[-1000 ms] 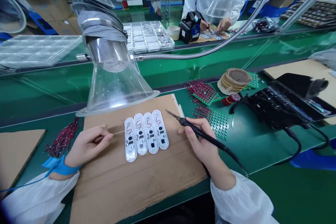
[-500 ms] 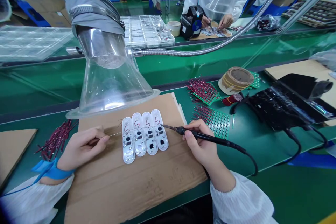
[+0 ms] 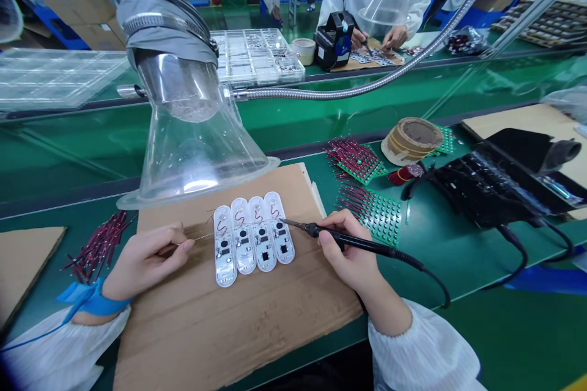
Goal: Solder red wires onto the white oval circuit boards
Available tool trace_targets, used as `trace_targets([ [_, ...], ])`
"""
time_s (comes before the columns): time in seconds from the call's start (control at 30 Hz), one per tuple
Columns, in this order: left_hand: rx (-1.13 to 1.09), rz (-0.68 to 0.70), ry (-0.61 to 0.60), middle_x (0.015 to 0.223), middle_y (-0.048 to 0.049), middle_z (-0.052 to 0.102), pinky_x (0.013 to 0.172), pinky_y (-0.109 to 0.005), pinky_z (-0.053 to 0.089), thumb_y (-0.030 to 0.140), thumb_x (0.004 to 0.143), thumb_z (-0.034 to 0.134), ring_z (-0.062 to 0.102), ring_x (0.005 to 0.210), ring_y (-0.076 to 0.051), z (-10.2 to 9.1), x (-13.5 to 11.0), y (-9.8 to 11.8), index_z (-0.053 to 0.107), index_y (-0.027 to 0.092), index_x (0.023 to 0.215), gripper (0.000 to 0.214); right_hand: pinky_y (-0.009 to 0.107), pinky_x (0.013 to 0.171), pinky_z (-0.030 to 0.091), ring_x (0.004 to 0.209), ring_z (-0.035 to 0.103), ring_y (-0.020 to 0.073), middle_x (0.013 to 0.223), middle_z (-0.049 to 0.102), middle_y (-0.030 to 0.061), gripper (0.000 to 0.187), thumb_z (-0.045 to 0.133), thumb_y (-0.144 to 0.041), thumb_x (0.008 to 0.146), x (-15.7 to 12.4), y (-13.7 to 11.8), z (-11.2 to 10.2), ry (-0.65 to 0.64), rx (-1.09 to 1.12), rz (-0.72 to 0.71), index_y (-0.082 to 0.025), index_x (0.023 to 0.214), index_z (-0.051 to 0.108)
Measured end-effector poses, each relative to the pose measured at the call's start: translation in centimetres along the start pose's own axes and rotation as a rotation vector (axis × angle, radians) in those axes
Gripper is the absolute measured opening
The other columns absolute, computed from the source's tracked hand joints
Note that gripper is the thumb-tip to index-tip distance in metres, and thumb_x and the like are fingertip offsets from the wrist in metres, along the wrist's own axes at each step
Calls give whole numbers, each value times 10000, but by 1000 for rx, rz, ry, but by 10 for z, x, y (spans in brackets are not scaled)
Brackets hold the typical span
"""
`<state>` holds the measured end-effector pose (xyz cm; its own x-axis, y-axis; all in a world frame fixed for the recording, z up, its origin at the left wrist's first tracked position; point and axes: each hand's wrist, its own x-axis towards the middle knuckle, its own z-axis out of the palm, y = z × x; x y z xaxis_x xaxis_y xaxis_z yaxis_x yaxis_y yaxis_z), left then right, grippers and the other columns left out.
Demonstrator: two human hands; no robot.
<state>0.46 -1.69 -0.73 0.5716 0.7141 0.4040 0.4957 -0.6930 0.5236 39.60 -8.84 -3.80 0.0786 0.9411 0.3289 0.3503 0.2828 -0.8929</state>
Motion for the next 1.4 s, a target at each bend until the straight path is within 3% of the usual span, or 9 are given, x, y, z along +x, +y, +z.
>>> trace_targets([
  [0.2, 8, 63, -27, 666, 83, 404, 528, -243, 309, 125, 1067, 584, 407, 534, -91, 2, 2, 0, 548, 220, 801, 285, 261, 607, 553, 681, 704, 155, 902, 720, 11, 154, 716, -418, 1094, -1, 1, -1, 3, -29, -21, -265, 1077, 708],
  [0.47, -14, 60, 87, 682, 79, 388, 530, -248, 304, 60, 1027, 599, 375, 552, -103, -2, 0, -1, 560, 224, 847, 246, 227, 569, 512, 641, 676, 137, 783, 687, -5, 198, 713, -439, 1105, 3, -8, 4, 93, 159, -7, -252, 1040, 707],
  [0.9, 1, 64, 64, 693, 78, 396, 514, -251, 295, 84, 1036, 602, 385, 536, -92, 0, 1, -2, 549, 218, 824, 257, 296, 652, 562, 731, 704, 171, 967, 720, 25, 119, 691, -397, 1111, -1, 5, 2, -59, -30, -21, -279, 1126, 694],
  [1.4, 46, 54, 31, 679, 74, 413, 516, -252, 309, 128, 1057, 588, 413, 530, -90, 4, 0, -4, 559, 215, 794, 279, 285, 663, 581, 724, 716, 168, 936, 724, 22, 125, 680, -405, 1116, 1, -1, 3, -64, -51, -48, -282, 1114, 695],
])
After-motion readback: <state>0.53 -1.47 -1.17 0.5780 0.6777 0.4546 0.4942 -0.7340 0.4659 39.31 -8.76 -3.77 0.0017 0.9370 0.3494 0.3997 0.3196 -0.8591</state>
